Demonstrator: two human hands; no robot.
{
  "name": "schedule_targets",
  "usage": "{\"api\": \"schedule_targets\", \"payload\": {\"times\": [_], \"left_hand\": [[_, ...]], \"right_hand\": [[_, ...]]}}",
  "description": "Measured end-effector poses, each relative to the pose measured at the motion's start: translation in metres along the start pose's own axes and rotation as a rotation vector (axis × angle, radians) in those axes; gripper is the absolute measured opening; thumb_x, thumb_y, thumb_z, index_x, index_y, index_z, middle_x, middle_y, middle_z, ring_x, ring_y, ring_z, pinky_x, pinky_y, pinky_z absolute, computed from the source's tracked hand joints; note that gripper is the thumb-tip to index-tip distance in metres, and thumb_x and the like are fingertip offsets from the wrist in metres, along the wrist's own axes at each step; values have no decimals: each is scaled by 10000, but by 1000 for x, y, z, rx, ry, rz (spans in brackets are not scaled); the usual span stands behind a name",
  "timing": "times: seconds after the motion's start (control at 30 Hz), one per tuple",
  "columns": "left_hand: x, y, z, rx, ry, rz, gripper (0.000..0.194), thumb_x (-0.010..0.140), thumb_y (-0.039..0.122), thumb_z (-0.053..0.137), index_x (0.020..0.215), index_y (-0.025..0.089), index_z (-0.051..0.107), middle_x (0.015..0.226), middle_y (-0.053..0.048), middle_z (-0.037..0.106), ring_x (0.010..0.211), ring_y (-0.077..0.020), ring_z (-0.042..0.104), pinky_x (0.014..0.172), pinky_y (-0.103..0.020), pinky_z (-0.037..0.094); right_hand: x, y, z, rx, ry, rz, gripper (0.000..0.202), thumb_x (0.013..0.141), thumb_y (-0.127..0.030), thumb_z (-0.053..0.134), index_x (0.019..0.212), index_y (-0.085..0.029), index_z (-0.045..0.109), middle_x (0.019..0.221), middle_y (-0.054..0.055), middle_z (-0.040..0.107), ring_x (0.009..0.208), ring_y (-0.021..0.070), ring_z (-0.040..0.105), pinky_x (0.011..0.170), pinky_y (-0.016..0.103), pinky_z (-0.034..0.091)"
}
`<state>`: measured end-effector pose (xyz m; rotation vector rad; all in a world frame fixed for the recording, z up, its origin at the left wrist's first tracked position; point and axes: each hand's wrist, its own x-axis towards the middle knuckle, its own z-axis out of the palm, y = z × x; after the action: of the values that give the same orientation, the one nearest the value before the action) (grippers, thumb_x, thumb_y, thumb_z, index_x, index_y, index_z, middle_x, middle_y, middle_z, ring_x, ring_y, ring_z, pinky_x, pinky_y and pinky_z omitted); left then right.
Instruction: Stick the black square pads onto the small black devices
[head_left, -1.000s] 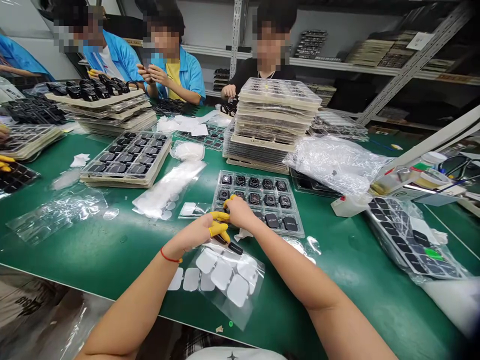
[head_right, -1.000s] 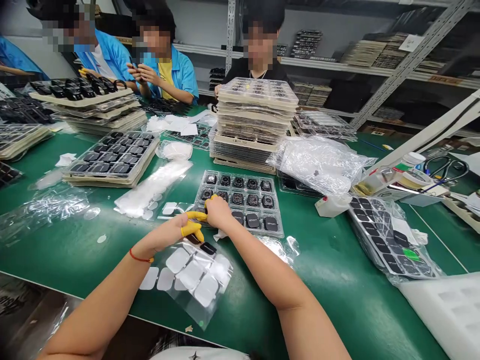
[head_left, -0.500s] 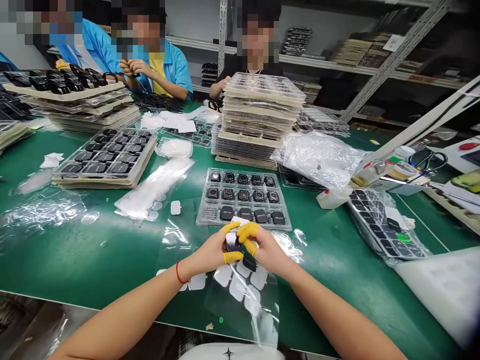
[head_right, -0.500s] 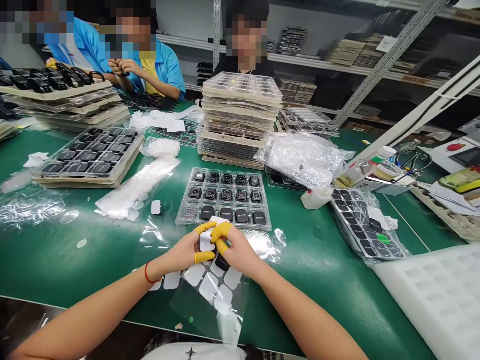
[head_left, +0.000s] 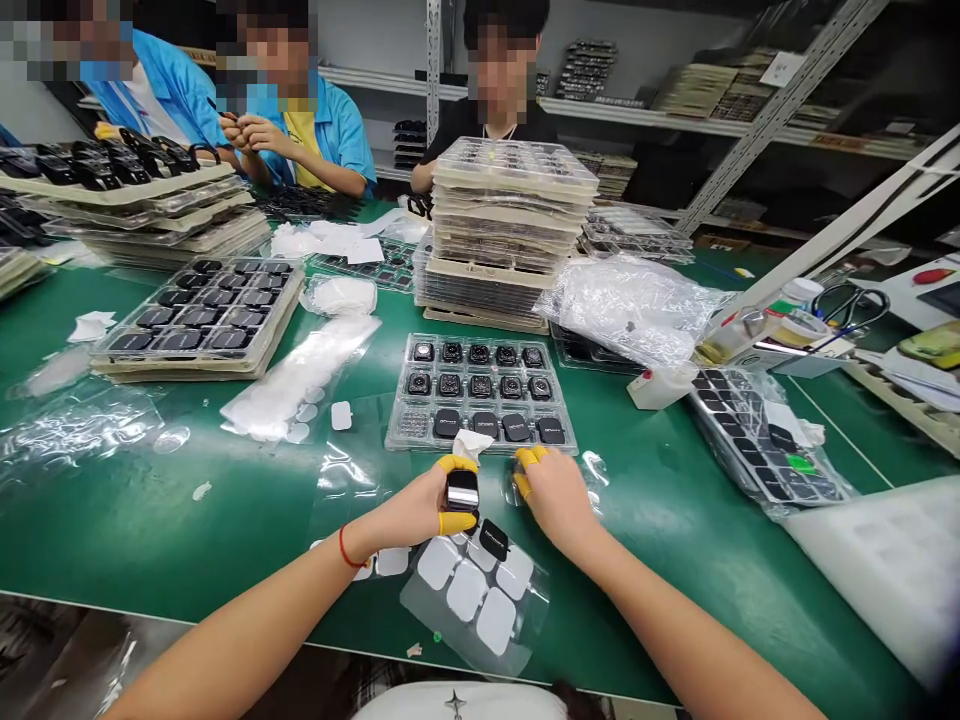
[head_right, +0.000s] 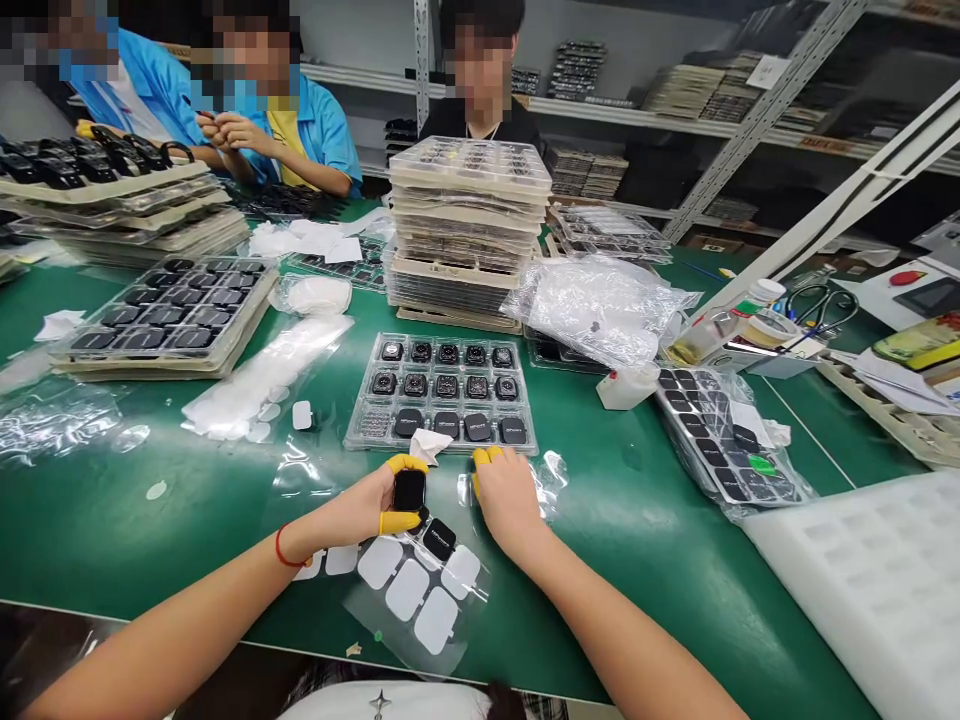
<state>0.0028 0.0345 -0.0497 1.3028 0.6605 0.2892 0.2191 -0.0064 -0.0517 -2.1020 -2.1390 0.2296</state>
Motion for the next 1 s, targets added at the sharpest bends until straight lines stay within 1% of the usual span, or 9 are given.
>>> {"api": "schedule_targets", "payload": {"times": [0.07,0.13,0.27,0.37,0.5,0.73,0.8,0.9,1.0], "left_hand": [[0,1,0,-3,1,17,425,763,209,644,1123,202,418,829,4,480,674,-118,484,576,-225,413],[1,2,1,-1,35,37,426,774,213,634,1139,202,414,826,4,486,666,-113,481,573,-221,414],[4,2,-1,-35,88,44,482,773,243,645,1190,212,406,813,0,524,693,-127,522,630,-251,450],[6,1,-2,-62,106,48,532,760,256,654,1218,219,385,855,-14,560,721,-143,557,651,-266,466],[6,3,-1,151,116,125,391,725,218,656,1084,198,505,932,-28,583,758,-152,556,650,-247,455],[4,6,2,191,130,135,412,715,220,652,1103,190,518,965,-38,609,828,-179,576,693,-260,474],[4,5,3,218,127,101,389,703,224,672,1067,178,542,862,-24,619,751,-172,583,645,-258,476],[3,6,1,60,146,13,488,725,259,685,1158,178,476,768,-7,615,688,-169,609,611,-269,498],[-1,7,-5,-48,246,89,525,742,256,691,1198,205,435,952,-48,632,873,-196,635,790,-325,515]], "right_hand": [[10,-6,5,-18,106,-70,199,830,-177,510,996,-142,614,904,131,614,854,269,508,709,370,384],[24,-15,11,122,159,-146,277,839,-279,544,1084,-157,581,982,114,608,901,256,498,751,359,385],[46,-25,15,344,115,-208,130,831,-235,549,929,-188,620,908,63,617,858,211,508,752,338,374],[37,-27,6,486,149,-253,74,822,-204,543,818,-198,617,835,38,607,809,183,513,747,330,371],[11,-38,-4,493,134,-530,120,834,-221,533,850,-243,650,878,32,619,814,180,485,760,343,352],[6,-49,4,349,188,-566,181,877,-236,480,865,-249,660,775,30,609,743,173,449,728,347,322],[10,-46,4,342,225,-500,179,883,-238,479,883,-249,657,790,33,621,767,180,469,754,358,325],[17,-32,-3,430,229,-244,159,871,-275,522,960,-233,646,888,52,644,877,203,509,828,386,347],[20,-13,-16,617,-32,-110,275,794,-320,618,1055,-234,623,1031,54,635,961,212,538,834,371,416]]}}
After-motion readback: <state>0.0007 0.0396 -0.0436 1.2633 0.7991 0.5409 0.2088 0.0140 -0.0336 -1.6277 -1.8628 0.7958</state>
